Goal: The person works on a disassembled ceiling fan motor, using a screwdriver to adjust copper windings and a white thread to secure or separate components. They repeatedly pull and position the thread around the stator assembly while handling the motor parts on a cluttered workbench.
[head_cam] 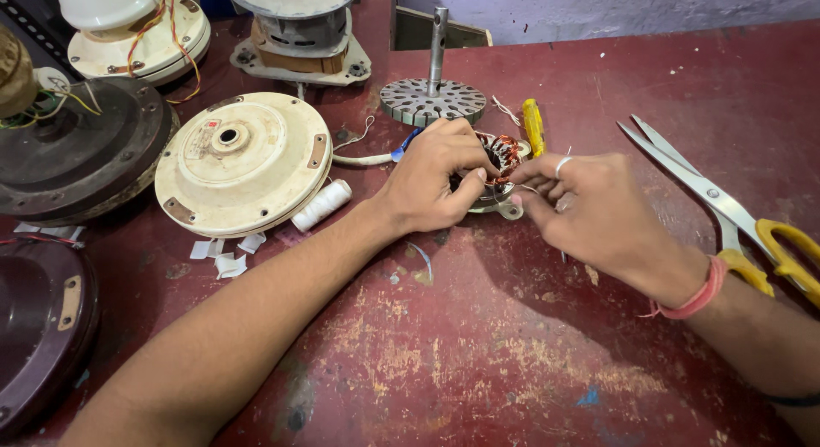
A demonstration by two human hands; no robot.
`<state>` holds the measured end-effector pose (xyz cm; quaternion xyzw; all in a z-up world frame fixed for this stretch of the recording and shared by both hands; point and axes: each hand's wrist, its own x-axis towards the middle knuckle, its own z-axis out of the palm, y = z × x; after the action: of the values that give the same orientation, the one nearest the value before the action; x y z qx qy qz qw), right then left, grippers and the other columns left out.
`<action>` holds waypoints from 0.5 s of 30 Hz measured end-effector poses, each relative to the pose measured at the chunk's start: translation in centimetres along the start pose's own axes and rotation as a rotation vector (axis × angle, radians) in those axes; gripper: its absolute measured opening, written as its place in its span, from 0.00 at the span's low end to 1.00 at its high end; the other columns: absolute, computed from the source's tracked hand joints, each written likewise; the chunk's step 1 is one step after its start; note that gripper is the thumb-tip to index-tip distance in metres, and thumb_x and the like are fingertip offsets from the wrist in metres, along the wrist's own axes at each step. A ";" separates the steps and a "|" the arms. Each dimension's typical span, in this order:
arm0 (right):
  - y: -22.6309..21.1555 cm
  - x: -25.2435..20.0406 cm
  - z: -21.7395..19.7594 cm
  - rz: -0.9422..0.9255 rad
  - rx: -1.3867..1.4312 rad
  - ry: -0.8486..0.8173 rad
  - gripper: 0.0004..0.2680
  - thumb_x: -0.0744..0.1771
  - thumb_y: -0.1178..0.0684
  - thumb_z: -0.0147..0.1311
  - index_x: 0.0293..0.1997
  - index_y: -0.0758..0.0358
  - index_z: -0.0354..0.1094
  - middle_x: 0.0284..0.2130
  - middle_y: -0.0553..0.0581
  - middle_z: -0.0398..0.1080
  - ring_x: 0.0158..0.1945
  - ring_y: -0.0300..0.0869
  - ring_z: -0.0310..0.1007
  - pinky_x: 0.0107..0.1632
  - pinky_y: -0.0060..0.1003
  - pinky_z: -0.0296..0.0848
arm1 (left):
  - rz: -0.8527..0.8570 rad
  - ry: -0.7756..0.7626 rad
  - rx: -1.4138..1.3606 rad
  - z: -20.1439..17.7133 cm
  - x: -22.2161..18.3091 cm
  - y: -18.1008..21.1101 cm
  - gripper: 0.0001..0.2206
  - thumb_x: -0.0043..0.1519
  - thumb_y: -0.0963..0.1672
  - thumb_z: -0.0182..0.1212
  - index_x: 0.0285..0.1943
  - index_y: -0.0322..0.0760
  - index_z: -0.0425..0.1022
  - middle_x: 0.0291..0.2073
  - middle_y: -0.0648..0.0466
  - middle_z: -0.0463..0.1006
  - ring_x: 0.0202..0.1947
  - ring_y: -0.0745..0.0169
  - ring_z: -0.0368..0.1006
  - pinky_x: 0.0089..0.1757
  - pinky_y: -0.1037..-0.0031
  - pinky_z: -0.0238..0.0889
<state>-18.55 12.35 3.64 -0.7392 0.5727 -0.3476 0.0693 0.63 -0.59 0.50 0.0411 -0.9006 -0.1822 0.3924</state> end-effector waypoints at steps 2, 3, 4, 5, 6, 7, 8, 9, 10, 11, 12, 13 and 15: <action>0.1 0.0 -0.2 -0.042 -0.028 0.017 0.07 0.64 0.60 0.62 0.44 0.67 0.78 0.28 0.60 0.79 0.27 0.37 0.80 0.31 0.31 0.77 | 0.005 0.003 0.000 0.0 0.0 0.0 0.07 0.57 0.41 0.56 0.36 0.33 0.79 0.31 0.50 0.78 0.41 0.50 0.71 0.48 0.61 0.61; 0.2 0.1 -0.3 -0.063 -0.043 0.017 0.07 0.64 0.59 0.62 0.43 0.67 0.79 0.28 0.60 0.79 0.25 0.38 0.80 0.29 0.32 0.76 | 0.007 0.005 0.000 -0.1 0.0 0.0 0.07 0.57 0.41 0.56 0.36 0.33 0.79 0.31 0.50 0.78 0.41 0.50 0.71 0.48 0.61 0.61; 0.2 0.1 -0.3 -0.084 -0.058 0.018 0.06 0.64 0.59 0.62 0.42 0.67 0.79 0.27 0.60 0.79 0.24 0.38 0.79 0.28 0.32 0.75 | 0.006 0.003 0.002 -0.1 0.0 0.0 0.07 0.57 0.41 0.56 0.36 0.33 0.79 0.31 0.50 0.78 0.41 0.51 0.71 0.48 0.62 0.61; 0.2 0.2 -0.3 -0.105 -0.073 0.019 0.06 0.64 0.58 0.62 0.42 0.66 0.79 0.27 0.60 0.79 0.23 0.38 0.78 0.26 0.32 0.75 | 0.005 0.001 0.005 -0.1 0.0 0.0 0.07 0.57 0.41 0.56 0.36 0.32 0.79 0.31 0.50 0.78 0.41 0.51 0.71 0.48 0.62 0.61; 0.2 0.2 -0.4 0.001 -0.159 -0.038 0.07 0.64 0.57 0.63 0.44 0.63 0.80 0.24 0.59 0.79 0.21 0.40 0.77 0.26 0.35 0.73 | 0.004 -0.001 0.009 -0.1 0.0 0.1 0.07 0.57 0.41 0.56 0.36 0.32 0.78 0.31 0.50 0.78 0.41 0.51 0.71 0.47 0.62 0.60; 0.2 0.2 -0.4 0.107 -0.245 -0.094 0.07 0.65 0.55 0.64 0.45 0.60 0.81 0.22 0.59 0.78 0.20 0.42 0.76 0.25 0.37 0.71 | 0.005 -0.001 0.010 -0.2 0.0 0.1 0.07 0.57 0.41 0.56 0.37 0.32 0.78 0.31 0.50 0.78 0.41 0.50 0.71 0.47 0.61 0.60; 0.3 0.2 -0.4 0.214 -0.330 -0.148 0.08 0.65 0.54 0.65 0.47 0.57 0.82 0.19 0.59 0.78 0.18 0.44 0.74 0.25 0.40 0.69 | 0.007 -0.002 0.012 -0.2 0.0 0.1 0.07 0.57 0.41 0.56 0.37 0.32 0.78 0.31 0.50 0.78 0.41 0.50 0.71 0.47 0.61 0.60; 0.3 0.2 -0.5 0.110 -0.291 -0.093 0.07 0.65 0.54 0.64 0.45 0.59 0.81 0.22 0.60 0.77 0.20 0.45 0.74 0.26 0.40 0.70 | 0.009 -0.001 0.013 -0.2 0.0 0.1 0.07 0.57 0.41 0.56 0.37 0.32 0.78 0.31 0.49 0.78 0.41 0.50 0.71 0.47 0.61 0.60; 0.3 0.2 -0.5 0.006 -0.251 -0.037 0.06 0.64 0.54 0.64 0.42 0.61 0.81 0.24 0.61 0.77 0.21 0.45 0.75 0.27 0.40 0.70 | 0.012 0.005 0.006 -0.2 0.0 0.1 0.07 0.57 0.41 0.55 0.38 0.33 0.78 0.32 0.50 0.78 0.41 0.50 0.71 0.48 0.61 0.60; 0.3 0.1 -0.4 -0.096 -0.210 0.019 0.06 0.64 0.55 0.63 0.40 0.63 0.80 0.27 0.61 0.77 0.23 0.45 0.75 0.28 0.40 0.71 | 0.014 0.011 0.000 -0.1 0.0 0.1 0.07 0.57 0.41 0.55 0.38 0.33 0.78 0.32 0.50 0.79 0.41 0.50 0.71 0.48 0.61 0.61; 0.2 0.1 -0.4 -0.086 -0.218 0.021 0.06 0.64 0.54 0.63 0.40 0.63 0.80 0.27 0.61 0.77 0.24 0.46 0.75 0.29 0.40 0.71 | 0.017 0.017 -0.007 -0.1 0.0 0.1 0.08 0.57 0.41 0.55 0.39 0.33 0.78 0.33 0.50 0.79 0.41 0.50 0.71 0.49 0.61 0.61; 0.2 0.0 -0.4 -0.077 -0.227 0.024 0.06 0.64 0.54 0.64 0.40 0.62 0.80 0.27 0.61 0.77 0.24 0.47 0.76 0.29 0.41 0.71 | 0.002 0.021 -0.019 -0.1 0.0 0.1 0.08 0.56 0.41 0.55 0.40 0.33 0.78 0.33 0.50 0.79 0.41 0.51 0.71 0.49 0.61 0.61; 0.1 0.0 -0.4 -0.096 -0.236 0.033 0.06 0.64 0.53 0.63 0.40 0.62 0.80 0.29 0.61 0.77 0.26 0.47 0.76 0.31 0.41 0.72 | -0.029 0.027 -0.042 0.0 -0.1 0.2 0.10 0.56 0.41 0.54 0.41 0.34 0.79 0.33 0.50 0.79 0.40 0.52 0.71 0.48 0.61 0.62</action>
<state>-18.86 12.43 3.85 -0.7629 0.5747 -0.2927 -0.0441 0.71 -0.40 0.53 0.0482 -0.8904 -0.2063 0.4029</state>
